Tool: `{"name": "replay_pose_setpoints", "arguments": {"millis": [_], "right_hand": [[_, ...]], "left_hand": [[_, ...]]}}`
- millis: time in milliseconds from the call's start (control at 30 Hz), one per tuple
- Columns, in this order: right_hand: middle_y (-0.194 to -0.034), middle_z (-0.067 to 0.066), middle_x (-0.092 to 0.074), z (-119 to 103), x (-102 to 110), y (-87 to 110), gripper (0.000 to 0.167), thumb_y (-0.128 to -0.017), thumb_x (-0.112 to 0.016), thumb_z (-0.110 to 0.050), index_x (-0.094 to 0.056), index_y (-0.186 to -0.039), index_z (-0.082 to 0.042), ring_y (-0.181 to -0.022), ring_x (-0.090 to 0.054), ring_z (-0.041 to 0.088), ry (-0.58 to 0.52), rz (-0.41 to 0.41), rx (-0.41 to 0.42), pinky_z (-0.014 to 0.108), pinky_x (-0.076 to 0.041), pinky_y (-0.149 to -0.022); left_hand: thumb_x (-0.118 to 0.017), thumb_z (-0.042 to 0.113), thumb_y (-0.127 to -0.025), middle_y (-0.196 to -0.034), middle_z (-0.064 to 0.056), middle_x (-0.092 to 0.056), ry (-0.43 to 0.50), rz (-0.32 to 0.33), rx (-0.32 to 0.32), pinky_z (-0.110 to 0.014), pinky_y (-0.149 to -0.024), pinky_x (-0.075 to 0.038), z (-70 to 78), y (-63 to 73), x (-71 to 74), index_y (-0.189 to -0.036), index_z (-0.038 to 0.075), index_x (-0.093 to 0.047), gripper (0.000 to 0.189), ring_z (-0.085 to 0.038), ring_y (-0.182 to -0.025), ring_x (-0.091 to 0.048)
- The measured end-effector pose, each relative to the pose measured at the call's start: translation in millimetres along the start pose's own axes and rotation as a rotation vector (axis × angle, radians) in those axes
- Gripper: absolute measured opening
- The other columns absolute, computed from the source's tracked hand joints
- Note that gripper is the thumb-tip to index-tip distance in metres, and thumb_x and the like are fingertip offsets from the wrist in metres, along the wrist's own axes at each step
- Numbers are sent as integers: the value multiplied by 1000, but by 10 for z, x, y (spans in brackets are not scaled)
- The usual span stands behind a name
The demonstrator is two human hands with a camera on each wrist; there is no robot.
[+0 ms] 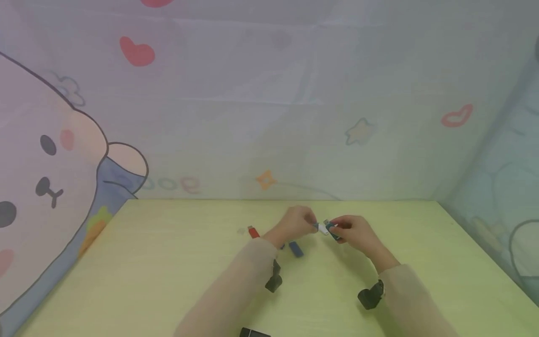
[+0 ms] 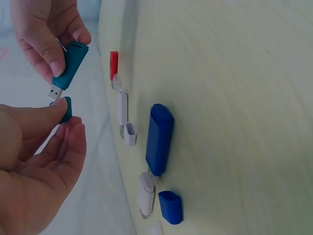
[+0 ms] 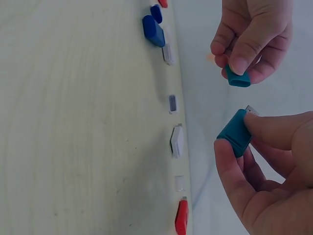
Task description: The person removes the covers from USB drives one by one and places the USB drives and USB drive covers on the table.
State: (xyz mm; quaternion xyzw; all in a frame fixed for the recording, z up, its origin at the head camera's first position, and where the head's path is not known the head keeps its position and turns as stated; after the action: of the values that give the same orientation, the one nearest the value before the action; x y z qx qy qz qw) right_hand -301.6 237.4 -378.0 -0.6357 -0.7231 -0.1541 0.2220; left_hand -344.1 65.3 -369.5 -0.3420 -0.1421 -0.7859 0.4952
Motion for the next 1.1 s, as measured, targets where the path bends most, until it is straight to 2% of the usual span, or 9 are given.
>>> {"name": "replay_pose_setpoints", "arguments": {"millis": [167,467,567,667,733,800,900,967,1100], "right_hand": [[-96,17,-65,78,-35,-64,31,-93,-62,-8,-60,-116,12,-77,-66,20,4,-8,-31,32,-57,-72],[-92,11,-65,208,-102,-118,27,-91,-64,-8,-63,-111,9,-73,-62,14,32,-31,-75,30,-55,-69],[-111,24,-63,245,-110,-123,26,-90,-64,-9,-64,-110,8,-75,-62,18,71,-42,-80,30,-55,-68],[-138,34,-43,273,-110,-122,27,-91,-63,-9,-64,-111,7,-90,-65,30,103,-58,-87,32,-56,-69],[-145,36,-31,286,-108,-122,27,-90,-64,-10,-65,-111,7,-92,-64,34,126,-66,-89,32,-56,-68],[-138,34,-44,293,-109,-119,28,-90,-64,-11,-65,-111,7,-89,-64,32,145,-72,-97,32,-55,-67],[-111,24,-64,304,-114,-122,28,-90,-64,-12,-65,-110,7,-72,-58,21,167,-75,-117,30,-53,-62],[-92,14,-66,311,-117,-119,27,-90,-65,-13,-65,-110,6,-68,-56,16,174,-74,-138,28,-51,-60],[-86,9,-65,320,-120,-113,26,-89,-65,-12,-66,-108,7,-63,-53,14,183,-69,-149,26,-47,-56]], "left_hand": [[-73,2,-79,-92,-7,-69,-2,-30,20,-31,-79,-50,-76,-50,-52,-88,2,-67,10,-20,-87,-62],[-73,1,-78,-96,-8,-69,-70,-78,39,-30,-83,-49,-167,-90,-163,-90,3,-70,12,-23,-95,-61],[-72,0,-78,-98,-9,-69,-98,-92,22,-31,-85,-50,-174,-99,-202,-91,2,-71,13,-25,-98,-62],[-70,-1,-79,-100,-9,-69,-126,-117,25,-32,-86,-50,-176,-108,-235,-94,2,-71,15,-26,-101,-62],[-70,-1,-79,-102,-9,-69,-140,-134,31,-32,-88,-50,-177,-111,-255,-96,2,-72,17,-26,-103,-62],[-70,0,-79,-103,-8,-69,-154,-145,37,-32,-88,-50,-179,-120,-279,-97,2,-72,18,-25,-104,-61],[-71,0,-79,-101,-7,-70,-168,-152,44,-30,-86,-50,-187,-132,-308,-96,2,-73,18,-23,-101,-62],[-72,1,-79,-100,-6,-70,-172,-161,50,-28,-83,-50,-192,-138,-328,-96,2,-73,17,-22,-98,-62],[-72,2,-80,-98,-6,-69,-175,-177,60,-26,-79,-51,-190,-134,-350,-95,3,-72,15,-20,-94,-61]]}}
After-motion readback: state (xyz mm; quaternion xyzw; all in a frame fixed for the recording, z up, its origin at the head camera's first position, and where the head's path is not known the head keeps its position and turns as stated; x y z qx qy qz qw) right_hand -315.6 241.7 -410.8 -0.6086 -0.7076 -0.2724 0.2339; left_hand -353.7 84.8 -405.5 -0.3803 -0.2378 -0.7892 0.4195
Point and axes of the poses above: each hand's wrist, its own y-axis away from the middle knuckle, its own x-axis out of the back of the hand, z = x × y, the point moved 3 cm from there along -y, towards the middle knuckle
